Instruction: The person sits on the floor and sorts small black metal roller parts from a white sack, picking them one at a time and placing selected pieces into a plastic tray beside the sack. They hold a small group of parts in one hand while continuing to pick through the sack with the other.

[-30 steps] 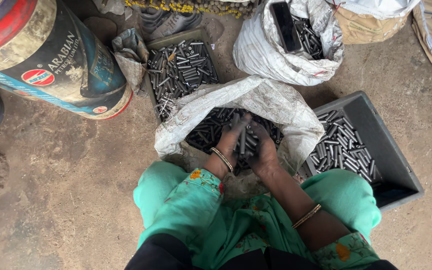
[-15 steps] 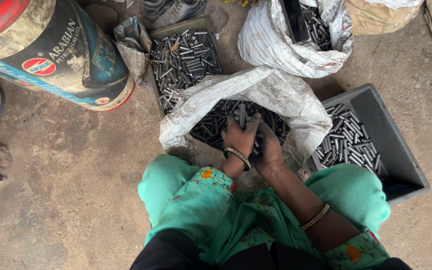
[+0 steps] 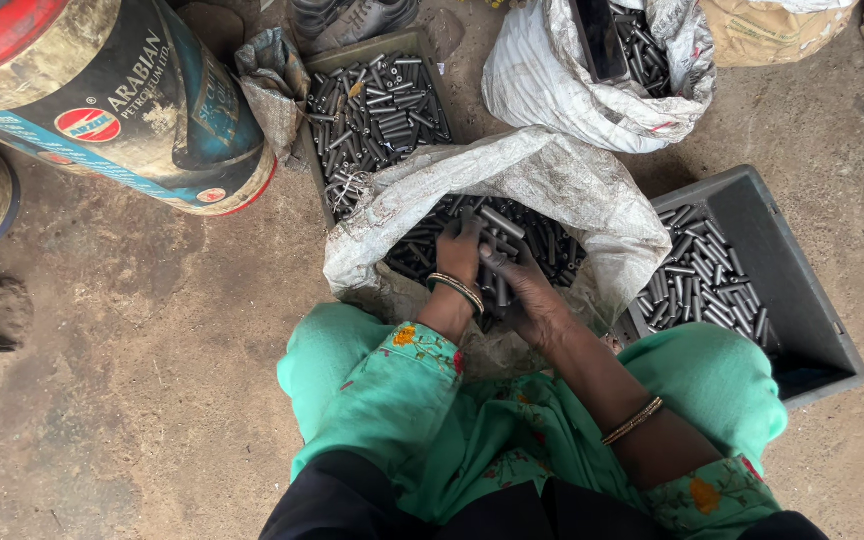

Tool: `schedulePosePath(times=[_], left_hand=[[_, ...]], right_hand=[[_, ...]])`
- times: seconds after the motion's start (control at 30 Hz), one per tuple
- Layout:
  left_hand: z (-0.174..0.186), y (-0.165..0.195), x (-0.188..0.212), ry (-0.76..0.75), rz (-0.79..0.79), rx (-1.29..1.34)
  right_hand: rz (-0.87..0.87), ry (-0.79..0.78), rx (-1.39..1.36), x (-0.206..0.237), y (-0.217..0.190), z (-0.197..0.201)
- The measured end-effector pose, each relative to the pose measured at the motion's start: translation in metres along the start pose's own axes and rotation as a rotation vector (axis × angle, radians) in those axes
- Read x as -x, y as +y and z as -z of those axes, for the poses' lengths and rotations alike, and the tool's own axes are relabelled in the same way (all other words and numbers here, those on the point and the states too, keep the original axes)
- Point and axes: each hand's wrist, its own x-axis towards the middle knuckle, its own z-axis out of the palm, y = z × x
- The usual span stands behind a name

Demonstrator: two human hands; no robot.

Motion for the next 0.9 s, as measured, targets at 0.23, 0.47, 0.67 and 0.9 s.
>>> schedulePosePath(times=[0.23, 0.47, 0.67, 0.9], left_hand=[[0.001, 0.016, 0.011, -0.028, 0.22, -0.008], [-0.008, 0.036, 0.029, -0.068, 0.138, 0.119], [-0.001, 0.034, 0.013, -0.054, 0.128, -0.027], [0.001, 0.019, -0.003, 0.109, -0.004, 0.128]], right_hand=[[-0.019, -0.057, 0.072, -0.008, 0.001, 0.01], [-0.001, -0.018, -0.088, -0.012, 0.005, 0.019], [-0.01, 0.04, -0.179, -0.011, -0.005, 0.024], [0.012, 0.021, -0.392, -0.027, -0.007, 0.034]])
